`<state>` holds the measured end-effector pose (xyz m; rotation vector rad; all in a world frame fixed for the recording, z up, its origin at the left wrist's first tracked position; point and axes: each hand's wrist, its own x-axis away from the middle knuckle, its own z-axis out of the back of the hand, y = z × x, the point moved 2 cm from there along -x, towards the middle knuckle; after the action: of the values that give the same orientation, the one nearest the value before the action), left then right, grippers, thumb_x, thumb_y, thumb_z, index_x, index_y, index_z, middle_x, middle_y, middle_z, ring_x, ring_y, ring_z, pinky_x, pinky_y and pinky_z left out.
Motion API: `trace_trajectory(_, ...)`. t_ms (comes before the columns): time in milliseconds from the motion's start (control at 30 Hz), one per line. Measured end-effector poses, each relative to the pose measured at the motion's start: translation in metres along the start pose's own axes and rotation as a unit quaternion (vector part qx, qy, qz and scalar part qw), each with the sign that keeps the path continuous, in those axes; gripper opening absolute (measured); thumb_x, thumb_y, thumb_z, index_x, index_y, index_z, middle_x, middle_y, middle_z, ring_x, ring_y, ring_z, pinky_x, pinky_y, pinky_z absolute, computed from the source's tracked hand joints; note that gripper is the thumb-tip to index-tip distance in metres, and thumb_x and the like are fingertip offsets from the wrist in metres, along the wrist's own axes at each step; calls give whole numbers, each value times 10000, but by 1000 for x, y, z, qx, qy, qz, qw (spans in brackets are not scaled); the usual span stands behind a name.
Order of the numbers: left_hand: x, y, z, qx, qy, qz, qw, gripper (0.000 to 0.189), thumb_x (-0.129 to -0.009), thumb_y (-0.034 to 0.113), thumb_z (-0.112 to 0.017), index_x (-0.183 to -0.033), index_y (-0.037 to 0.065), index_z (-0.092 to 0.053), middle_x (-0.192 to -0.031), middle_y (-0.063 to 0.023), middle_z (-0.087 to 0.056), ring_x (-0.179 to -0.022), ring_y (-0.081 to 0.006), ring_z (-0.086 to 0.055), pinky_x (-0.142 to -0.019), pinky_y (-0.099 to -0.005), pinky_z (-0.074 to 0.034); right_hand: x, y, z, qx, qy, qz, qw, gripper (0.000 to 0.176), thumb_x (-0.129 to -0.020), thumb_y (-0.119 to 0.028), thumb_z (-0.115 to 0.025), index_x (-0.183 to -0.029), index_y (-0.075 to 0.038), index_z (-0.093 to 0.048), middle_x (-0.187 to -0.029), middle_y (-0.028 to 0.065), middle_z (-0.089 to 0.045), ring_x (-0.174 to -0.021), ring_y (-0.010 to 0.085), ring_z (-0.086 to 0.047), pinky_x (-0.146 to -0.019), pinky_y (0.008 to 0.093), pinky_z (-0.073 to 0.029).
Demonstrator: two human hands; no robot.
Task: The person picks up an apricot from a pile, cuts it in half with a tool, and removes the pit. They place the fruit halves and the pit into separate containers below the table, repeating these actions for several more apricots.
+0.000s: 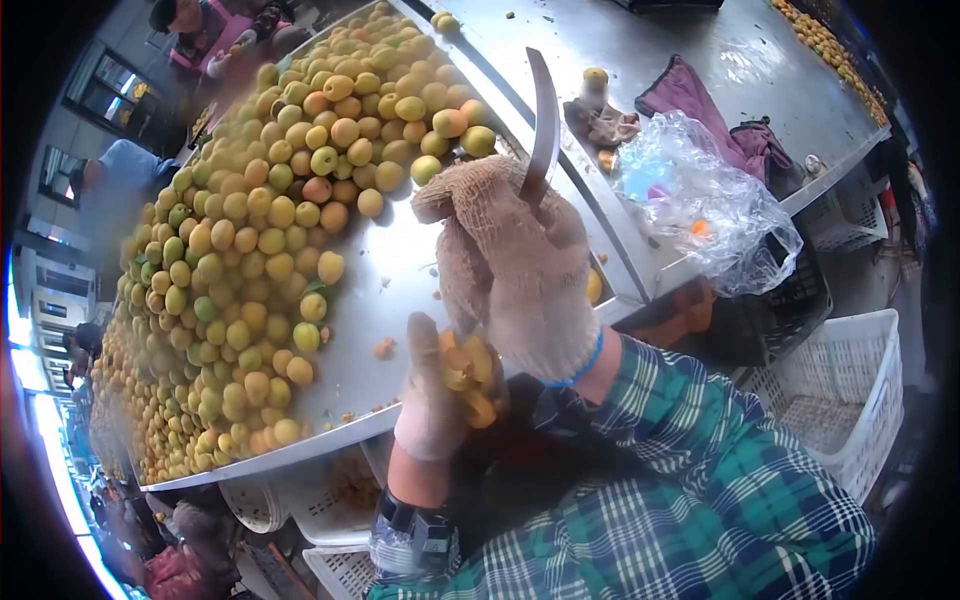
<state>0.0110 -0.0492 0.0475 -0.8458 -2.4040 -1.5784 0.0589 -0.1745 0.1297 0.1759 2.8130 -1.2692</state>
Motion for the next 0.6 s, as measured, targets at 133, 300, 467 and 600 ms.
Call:
trace_trajectory(133,3,0,4,-48,12,-21,999,680,-927,697,-272,-927,69,-534,-644,-53,-535,-483,-167,-510,-468,-267,-423,-1,0,-1,49,-40,24,998,332,-983,-349,-529,-952,-34,-627,-576,-16,-487,-448,49,-419,-400,212,-305)
trace_trajectory(300,13,8,-4,-114,61,-80,988,629,-969,603,-323,-807,34,-536,-615,-65,-530,-445,-159,-493,-486,-234,-430,-5,2,0,-14,-122,-68,990,303,-965,-339,-563,-895,-51,-625,-622,-28,-512,-460,27,-428,-397,186,-316)
trace_trajectory(467,-1,-19,24,-347,32,-228,909,471,-978,477,-369,-939,26,-499,-640,-55,-531,-459,-158,-522,-441,-264,-429,1,8,-4,85,-182,-38,979,384,-981,-401,-513,-899,-39,-615,-554,-23,-443,-423,47,-371,-378,213,-257)
trace_trajectory(600,12,-2,11,-183,99,-50,977,458,-973,466,-368,-931,32,-507,-671,-60,-569,-467,-169,-550,-420,-270,-430,3,9,-3,76,-183,-15,980,417,-976,-429,-510,-879,-34,-602,-571,-26,-452,-419,44,-359,-370,224,-276)
